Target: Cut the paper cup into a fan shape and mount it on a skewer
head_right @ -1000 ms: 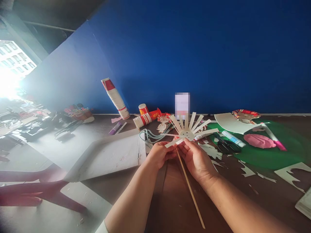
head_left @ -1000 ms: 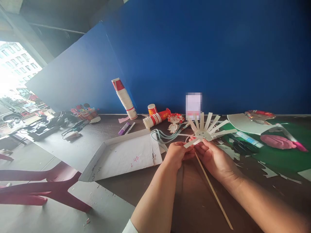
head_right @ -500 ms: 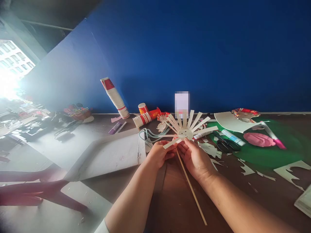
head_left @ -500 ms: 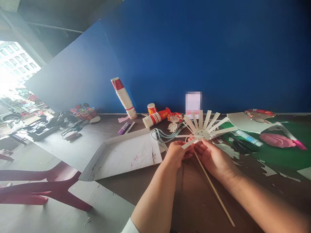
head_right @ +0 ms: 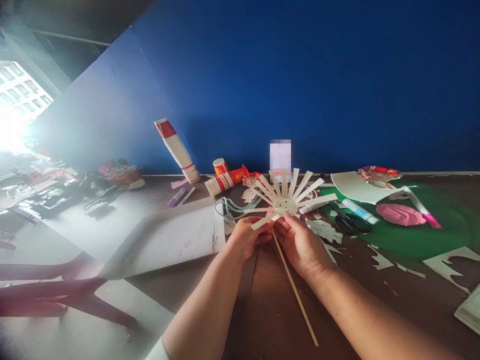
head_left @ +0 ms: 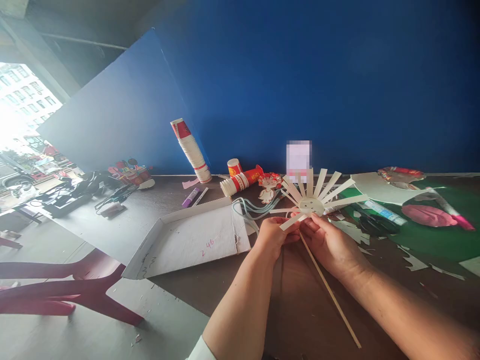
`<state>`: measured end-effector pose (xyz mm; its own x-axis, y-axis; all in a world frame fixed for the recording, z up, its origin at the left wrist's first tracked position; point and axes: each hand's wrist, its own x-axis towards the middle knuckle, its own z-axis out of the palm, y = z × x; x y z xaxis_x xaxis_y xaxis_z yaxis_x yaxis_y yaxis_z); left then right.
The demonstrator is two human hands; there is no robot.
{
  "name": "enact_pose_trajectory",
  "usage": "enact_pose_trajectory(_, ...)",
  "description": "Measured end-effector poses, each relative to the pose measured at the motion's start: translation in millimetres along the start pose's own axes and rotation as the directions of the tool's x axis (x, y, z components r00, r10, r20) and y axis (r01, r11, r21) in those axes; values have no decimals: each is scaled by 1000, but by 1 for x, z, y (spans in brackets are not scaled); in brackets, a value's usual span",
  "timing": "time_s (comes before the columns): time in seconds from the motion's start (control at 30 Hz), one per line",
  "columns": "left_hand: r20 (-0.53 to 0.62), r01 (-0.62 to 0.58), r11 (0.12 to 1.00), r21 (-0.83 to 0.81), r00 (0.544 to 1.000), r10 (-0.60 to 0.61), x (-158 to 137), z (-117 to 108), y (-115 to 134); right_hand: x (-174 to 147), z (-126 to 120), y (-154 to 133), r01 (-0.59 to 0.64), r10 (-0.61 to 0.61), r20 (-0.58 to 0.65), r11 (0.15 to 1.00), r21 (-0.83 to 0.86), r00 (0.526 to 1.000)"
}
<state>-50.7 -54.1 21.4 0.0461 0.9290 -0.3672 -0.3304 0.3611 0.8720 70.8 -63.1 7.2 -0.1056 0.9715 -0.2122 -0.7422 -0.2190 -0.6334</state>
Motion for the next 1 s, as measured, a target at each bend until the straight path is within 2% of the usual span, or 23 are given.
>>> enact_pose_trajectory(0.3, -10, -3, 998, 64, 1000, 4, -3, 0, 2, 0, -1, 1, -4, 4, 45, 1000, 0, 999)
enact_pose_trajectory(0.63, -7, -5, 993, 117, 1000, 6, 0, -3, -1, -3, 3, 0, -23, 23, 28, 1000, -12, 999)
enact_pose_trajectory(1.0, 4, -4, 994, 111, 1000, 4, 0, -4, -1, -5, 1, 1, -2, 10, 104, 997, -72, 995)
